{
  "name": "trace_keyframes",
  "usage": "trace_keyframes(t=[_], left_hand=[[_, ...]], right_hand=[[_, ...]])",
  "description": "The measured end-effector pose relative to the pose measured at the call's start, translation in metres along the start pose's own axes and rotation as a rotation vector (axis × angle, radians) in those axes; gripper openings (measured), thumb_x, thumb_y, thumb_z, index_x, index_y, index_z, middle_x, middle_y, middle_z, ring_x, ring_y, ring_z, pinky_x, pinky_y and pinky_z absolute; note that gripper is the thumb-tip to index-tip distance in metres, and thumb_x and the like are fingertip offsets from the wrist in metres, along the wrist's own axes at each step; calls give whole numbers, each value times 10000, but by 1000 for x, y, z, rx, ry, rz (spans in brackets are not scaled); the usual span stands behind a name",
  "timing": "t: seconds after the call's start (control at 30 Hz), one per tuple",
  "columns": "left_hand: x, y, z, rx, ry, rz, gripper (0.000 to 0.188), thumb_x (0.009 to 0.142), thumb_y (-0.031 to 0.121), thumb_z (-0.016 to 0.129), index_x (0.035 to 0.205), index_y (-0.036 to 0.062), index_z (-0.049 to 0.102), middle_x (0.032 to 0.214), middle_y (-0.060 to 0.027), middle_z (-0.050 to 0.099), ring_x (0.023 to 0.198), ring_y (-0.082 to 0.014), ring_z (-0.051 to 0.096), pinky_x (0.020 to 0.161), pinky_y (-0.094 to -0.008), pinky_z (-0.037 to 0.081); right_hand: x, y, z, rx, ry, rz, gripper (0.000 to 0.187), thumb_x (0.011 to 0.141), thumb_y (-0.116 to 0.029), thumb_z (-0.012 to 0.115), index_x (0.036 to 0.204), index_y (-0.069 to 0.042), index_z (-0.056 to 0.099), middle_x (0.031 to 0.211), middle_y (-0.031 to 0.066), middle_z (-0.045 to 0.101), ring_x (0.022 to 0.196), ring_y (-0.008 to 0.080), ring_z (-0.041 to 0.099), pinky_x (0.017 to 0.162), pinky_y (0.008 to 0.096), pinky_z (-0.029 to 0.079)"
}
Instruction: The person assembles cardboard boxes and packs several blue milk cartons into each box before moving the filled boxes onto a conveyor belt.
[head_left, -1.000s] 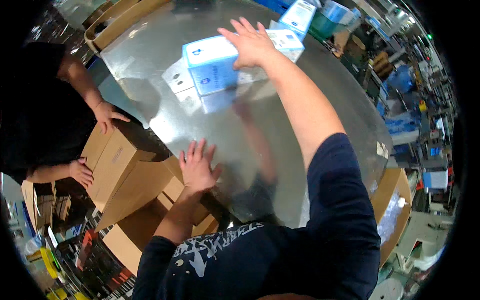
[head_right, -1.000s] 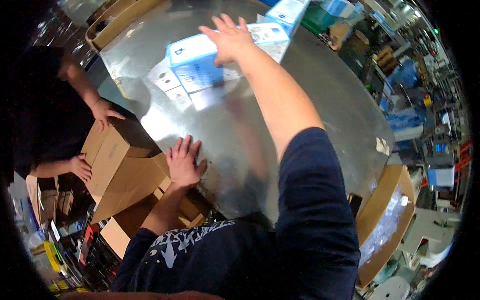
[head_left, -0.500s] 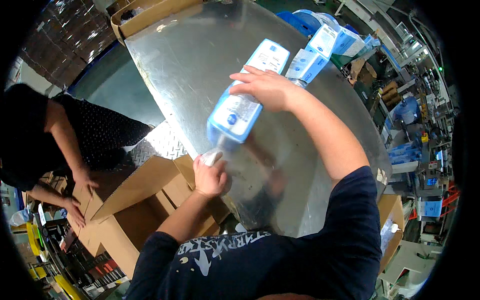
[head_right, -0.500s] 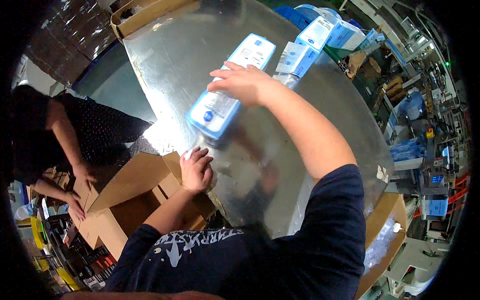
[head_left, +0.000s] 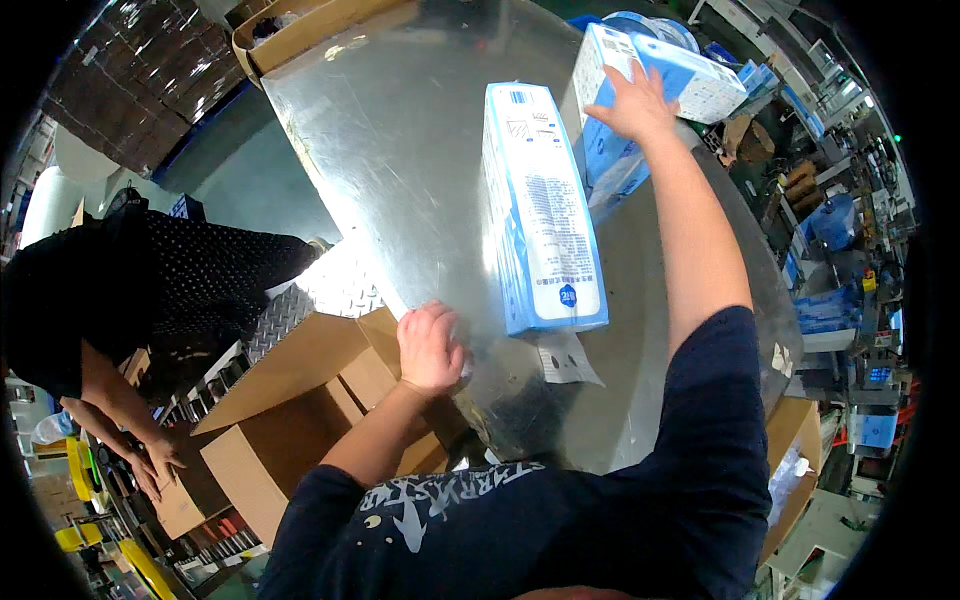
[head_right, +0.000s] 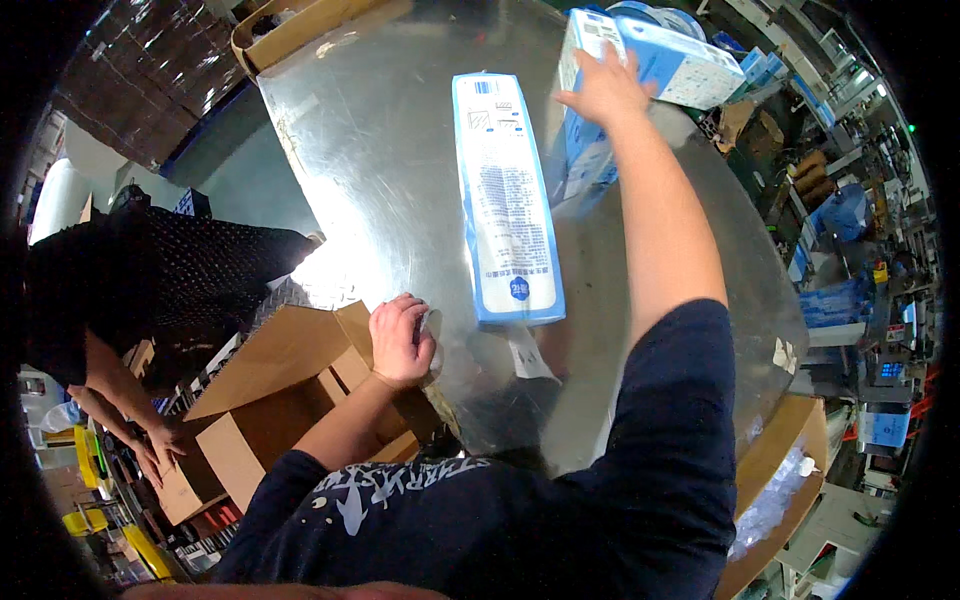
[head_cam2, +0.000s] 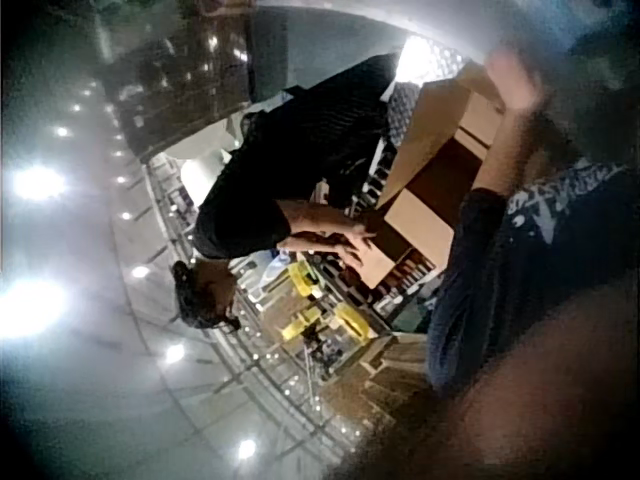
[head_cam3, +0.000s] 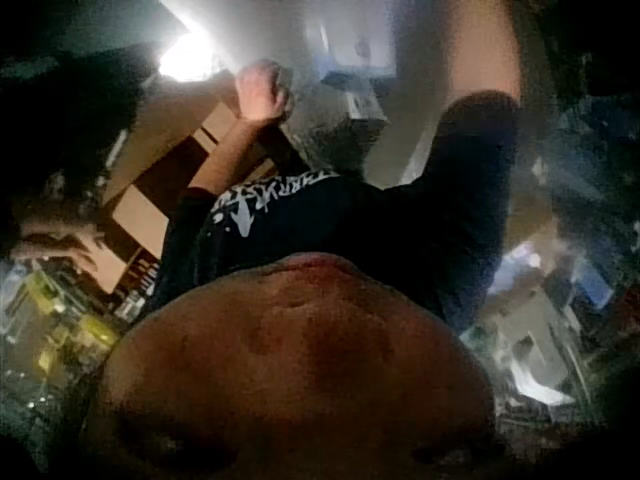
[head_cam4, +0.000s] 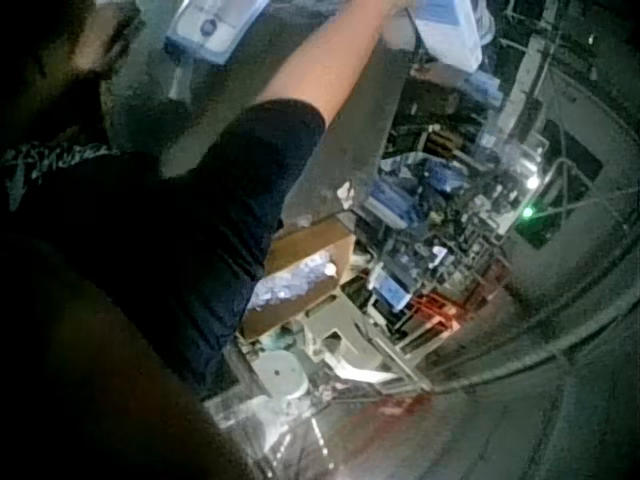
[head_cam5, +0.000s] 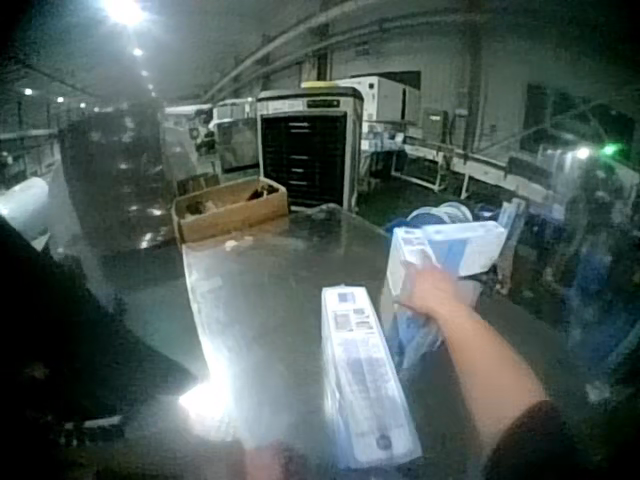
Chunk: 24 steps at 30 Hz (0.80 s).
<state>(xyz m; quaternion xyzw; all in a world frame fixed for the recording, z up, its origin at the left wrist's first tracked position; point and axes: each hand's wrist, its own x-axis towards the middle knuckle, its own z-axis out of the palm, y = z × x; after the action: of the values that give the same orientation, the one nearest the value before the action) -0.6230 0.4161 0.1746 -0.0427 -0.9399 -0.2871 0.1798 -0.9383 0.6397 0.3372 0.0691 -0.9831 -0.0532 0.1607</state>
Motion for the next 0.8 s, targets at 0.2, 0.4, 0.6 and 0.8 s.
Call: trace_keyframes(t=[0.2, 0.4, 0.6, 0.8], left_hand=[[2, 4, -1, 9, -19, 4, 385, 605, 70, 566, 989, 79, 553, 1031, -86, 531, 1071, -279, 466, 942, -444, 284], [0, 2, -5, 26, -23, -25, 451, 606, 76, 573, 1054, 65, 518, 1074, -102, 515, 1094, -290, 451, 955, -448, 271], [0, 5, -2, 14, -50, -61, 606, 606, 82, 590, 1185, 38, 420, 1172, -141, 475, 1126, -305, 424, 982, -466, 250], [-2, 2, 1, 28, -29, -49, 648, 621, 120, 603, 1225, 26, 387, 1236, -160, 425, 1137, -314, 403, 1006, -471, 230]], right_hand=[[-22, 26, 21, 272, -224, 65, 668, 667, -277, 611, 1302, -278, 402, 1404, 151, 279, 1182, 347, 432, 951, 402, 391], [-126, -1, -35, 429, -245, -246, 665, 587, -210, 647, 1231, -248, 488, 1355, 183, 334, 1089, 367, 499, 913, 394, 425], [-178, -6, -70, 466, -377, -335, 697, 590, -205, 676, 1248, -253, 450, 1223, 154, 438, 1010, 360, 534, 870, 394, 447], [-178, -7, -64, 578, -323, -395, 671, 612, -215, 694, 1243, -197, 465, 1107, 143, 532, 942, 309, 579, 813, 375, 474]])
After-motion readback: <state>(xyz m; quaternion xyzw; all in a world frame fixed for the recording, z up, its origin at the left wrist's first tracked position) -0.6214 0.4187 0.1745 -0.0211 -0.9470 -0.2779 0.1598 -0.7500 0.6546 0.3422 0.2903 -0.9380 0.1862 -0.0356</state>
